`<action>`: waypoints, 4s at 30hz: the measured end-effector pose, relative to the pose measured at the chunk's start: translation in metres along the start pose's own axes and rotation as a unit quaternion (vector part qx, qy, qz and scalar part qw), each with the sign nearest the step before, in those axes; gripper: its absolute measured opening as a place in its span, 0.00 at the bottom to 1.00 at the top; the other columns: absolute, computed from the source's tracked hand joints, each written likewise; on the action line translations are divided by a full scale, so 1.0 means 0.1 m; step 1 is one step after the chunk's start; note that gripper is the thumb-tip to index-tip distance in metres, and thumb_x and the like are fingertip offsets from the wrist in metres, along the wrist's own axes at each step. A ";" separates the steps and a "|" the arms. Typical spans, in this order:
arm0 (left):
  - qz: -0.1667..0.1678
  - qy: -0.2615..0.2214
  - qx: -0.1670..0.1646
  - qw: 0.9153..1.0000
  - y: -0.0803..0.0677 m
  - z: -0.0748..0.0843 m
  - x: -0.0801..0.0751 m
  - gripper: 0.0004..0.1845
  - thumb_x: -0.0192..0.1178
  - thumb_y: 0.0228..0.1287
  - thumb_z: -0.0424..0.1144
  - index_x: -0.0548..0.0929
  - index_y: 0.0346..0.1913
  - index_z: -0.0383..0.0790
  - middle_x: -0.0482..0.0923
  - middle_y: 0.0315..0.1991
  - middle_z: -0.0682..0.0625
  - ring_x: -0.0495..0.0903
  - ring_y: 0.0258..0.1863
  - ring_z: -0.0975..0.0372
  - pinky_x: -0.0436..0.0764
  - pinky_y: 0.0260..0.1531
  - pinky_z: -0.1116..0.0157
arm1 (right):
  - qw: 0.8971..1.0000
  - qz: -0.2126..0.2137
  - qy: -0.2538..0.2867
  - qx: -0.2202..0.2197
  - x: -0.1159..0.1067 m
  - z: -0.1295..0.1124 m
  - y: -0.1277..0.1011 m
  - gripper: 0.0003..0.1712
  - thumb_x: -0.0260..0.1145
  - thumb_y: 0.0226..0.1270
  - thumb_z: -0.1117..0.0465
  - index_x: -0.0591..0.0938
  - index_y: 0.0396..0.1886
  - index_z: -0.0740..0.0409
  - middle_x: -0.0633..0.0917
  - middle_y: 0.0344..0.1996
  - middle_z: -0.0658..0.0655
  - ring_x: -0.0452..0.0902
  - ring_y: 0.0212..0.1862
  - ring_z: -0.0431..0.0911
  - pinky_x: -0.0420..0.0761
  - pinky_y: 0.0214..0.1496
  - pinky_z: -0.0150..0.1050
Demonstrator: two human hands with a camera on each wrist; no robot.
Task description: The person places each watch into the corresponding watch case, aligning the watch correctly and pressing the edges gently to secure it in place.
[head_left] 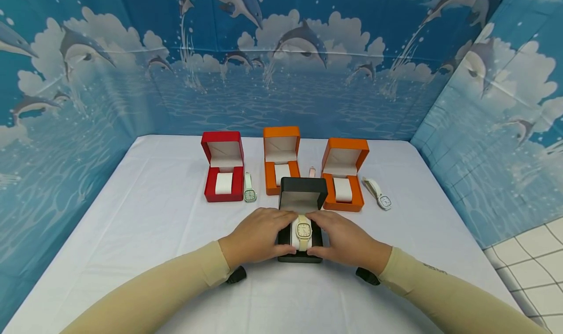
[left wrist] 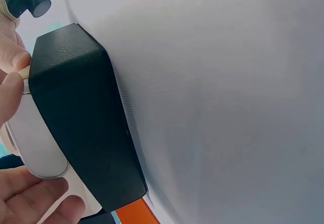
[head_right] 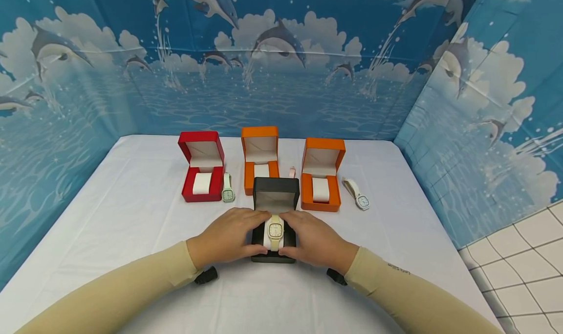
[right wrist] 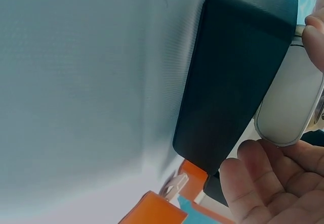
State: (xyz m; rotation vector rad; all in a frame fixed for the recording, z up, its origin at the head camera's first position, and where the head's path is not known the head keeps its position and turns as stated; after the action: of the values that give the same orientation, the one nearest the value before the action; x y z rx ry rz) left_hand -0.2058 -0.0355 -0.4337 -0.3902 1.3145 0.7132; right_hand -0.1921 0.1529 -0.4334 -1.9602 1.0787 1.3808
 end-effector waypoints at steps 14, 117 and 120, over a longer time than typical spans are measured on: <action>-0.019 -0.002 -0.015 1.000 0.02 -0.01 0.06 0.39 0.71 0.65 0.61 0.76 0.74 0.46 0.80 0.69 0.55 0.81 0.65 0.60 0.77 0.70 0.54 | 1.000 -0.010 0.002 -0.009 0.03 0.01 0.02 0.44 0.82 0.59 0.46 0.76 0.72 0.56 0.83 0.64 0.52 0.79 0.65 0.51 0.80 0.69 0.53; -0.044 0.018 -0.028 0.998 0.04 0.02 0.08 0.38 0.71 0.65 0.61 0.77 0.73 0.47 0.82 0.67 0.56 0.80 0.65 0.59 0.76 0.70 0.54 | 0.999 -0.025 -0.026 0.009 0.09 0.00 0.00 0.44 0.79 0.64 0.46 0.76 0.73 0.63 0.79 0.68 0.59 0.74 0.69 0.54 0.79 0.71 0.50; -0.048 0.026 -0.032 0.998 0.04 0.02 0.08 0.39 0.70 0.65 0.62 0.76 0.74 0.46 0.81 0.68 0.54 0.79 0.66 0.58 0.75 0.71 0.54 | 0.999 -0.022 -0.032 0.006 0.09 0.00 0.00 0.44 0.79 0.64 0.45 0.76 0.73 0.63 0.79 0.67 0.60 0.75 0.68 0.53 0.80 0.69 0.49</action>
State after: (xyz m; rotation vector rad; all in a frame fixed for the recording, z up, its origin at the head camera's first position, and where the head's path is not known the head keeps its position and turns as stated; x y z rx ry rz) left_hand -0.2061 -0.0290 -0.4405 -0.5244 1.3146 0.6691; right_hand -0.1904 0.1504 -0.4418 -1.9067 1.0076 1.3998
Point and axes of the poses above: each hand's wrist, its own y-axis towards the middle knuckle, its own x-axis out of the palm, z = x × y, the point moved 5 cm from there along y, towards the middle knuckle
